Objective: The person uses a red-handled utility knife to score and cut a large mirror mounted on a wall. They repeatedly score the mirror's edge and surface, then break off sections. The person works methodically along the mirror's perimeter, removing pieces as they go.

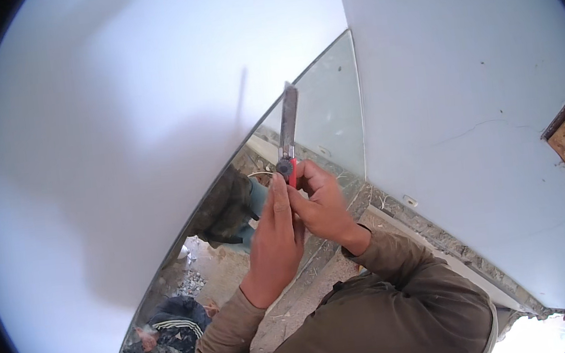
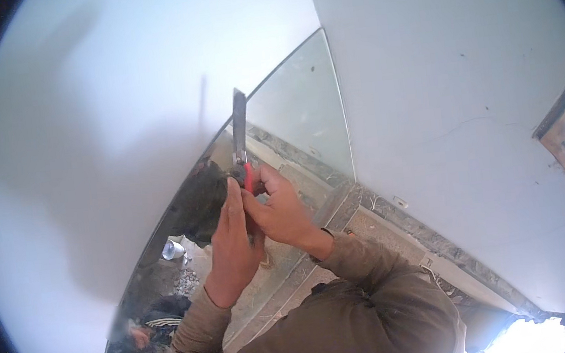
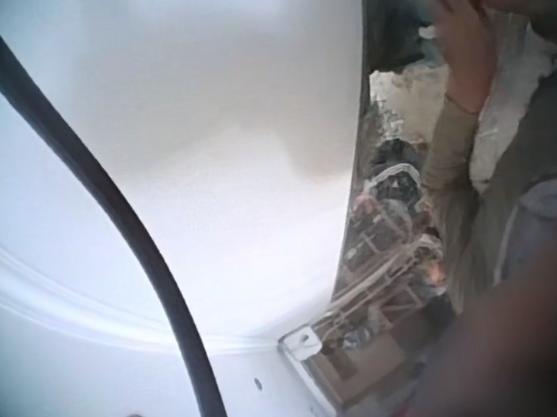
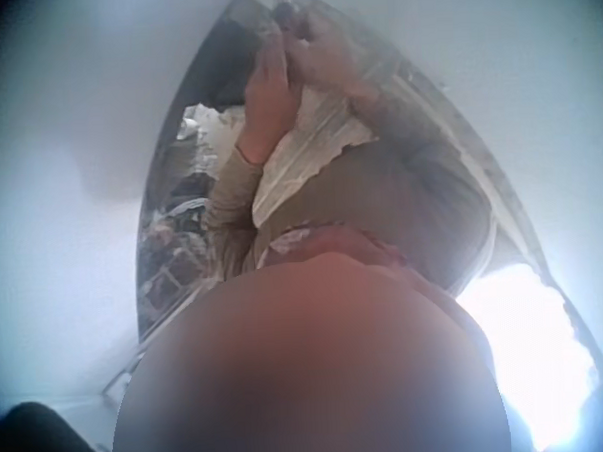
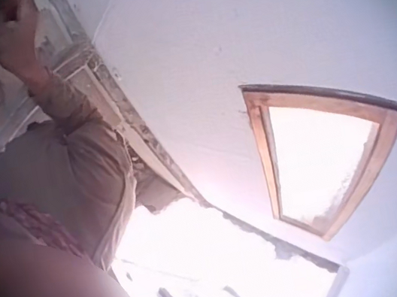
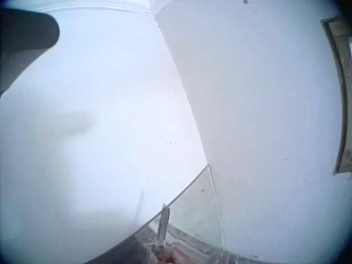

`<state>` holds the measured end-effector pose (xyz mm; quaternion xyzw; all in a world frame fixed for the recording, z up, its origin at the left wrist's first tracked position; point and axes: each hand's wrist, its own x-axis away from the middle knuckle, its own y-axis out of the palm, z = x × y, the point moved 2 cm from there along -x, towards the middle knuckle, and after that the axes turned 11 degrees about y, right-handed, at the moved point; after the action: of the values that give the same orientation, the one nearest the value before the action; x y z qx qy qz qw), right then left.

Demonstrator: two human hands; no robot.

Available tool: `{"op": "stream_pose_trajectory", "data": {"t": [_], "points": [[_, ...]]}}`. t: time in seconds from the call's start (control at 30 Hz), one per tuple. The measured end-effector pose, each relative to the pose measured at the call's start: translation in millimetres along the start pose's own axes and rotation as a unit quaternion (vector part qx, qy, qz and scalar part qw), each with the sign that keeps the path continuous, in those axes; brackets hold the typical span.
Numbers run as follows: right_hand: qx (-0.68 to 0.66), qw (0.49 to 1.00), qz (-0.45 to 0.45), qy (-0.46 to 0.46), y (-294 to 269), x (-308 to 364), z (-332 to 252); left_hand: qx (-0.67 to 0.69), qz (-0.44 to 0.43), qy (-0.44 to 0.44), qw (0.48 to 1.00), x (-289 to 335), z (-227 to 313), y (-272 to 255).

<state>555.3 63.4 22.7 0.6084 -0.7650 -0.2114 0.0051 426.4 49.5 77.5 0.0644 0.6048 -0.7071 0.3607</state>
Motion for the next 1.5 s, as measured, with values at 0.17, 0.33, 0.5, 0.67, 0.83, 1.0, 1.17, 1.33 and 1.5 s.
{"op": "stream_pose_trajectory", "data": {"t": [0.17, 0.33, 0.5, 0.67, 0.83, 1.0, 1.17, 1.33, 1.5], "points": [[0.006, 0.997, -0.027, -0.070, -50, -34, 3, -0.123, -0.004, 0.059, 0.991, -60, -14, -20], [0.037, 0.995, 0.076, 0.054, -97, -58, 40, -0.102, 0.008, 0.042, 0.994, -141, -21, -42], [0.005, 0.996, 0.068, 0.063, -107, -47, 74, -0.159, -0.047, 0.013, 0.986, -201, -29, -14], [-0.023, 0.992, 0.084, 0.086, -117, -40, 96, -0.246, -0.038, 0.038, 0.968, -232, -42, 10], [-0.042, 0.988, 0.090, 0.114, -129, -37, 110, -0.310, -0.096, 0.034, 0.945, -255, -49, 21], [-0.026, 0.987, 0.096, 0.130, -137, -38, 119, -0.352, -0.156, 0.072, 0.920, -279, -46, 17], [-0.010, 0.984, 0.101, 0.144, -141, -39, 126, -0.322, -0.217, 0.101, 0.916, -287, -42, 12], [-0.032, 0.982, 0.099, 0.159, -146, -39, 125, -0.321, -0.239, 0.075, 0.913, -272, -40, 11], [0.036, 0.989, 0.128, 0.065, -154, -54, 99, -0.309, -0.245, 0.039, 0.918, -256, -39, 3]]}}
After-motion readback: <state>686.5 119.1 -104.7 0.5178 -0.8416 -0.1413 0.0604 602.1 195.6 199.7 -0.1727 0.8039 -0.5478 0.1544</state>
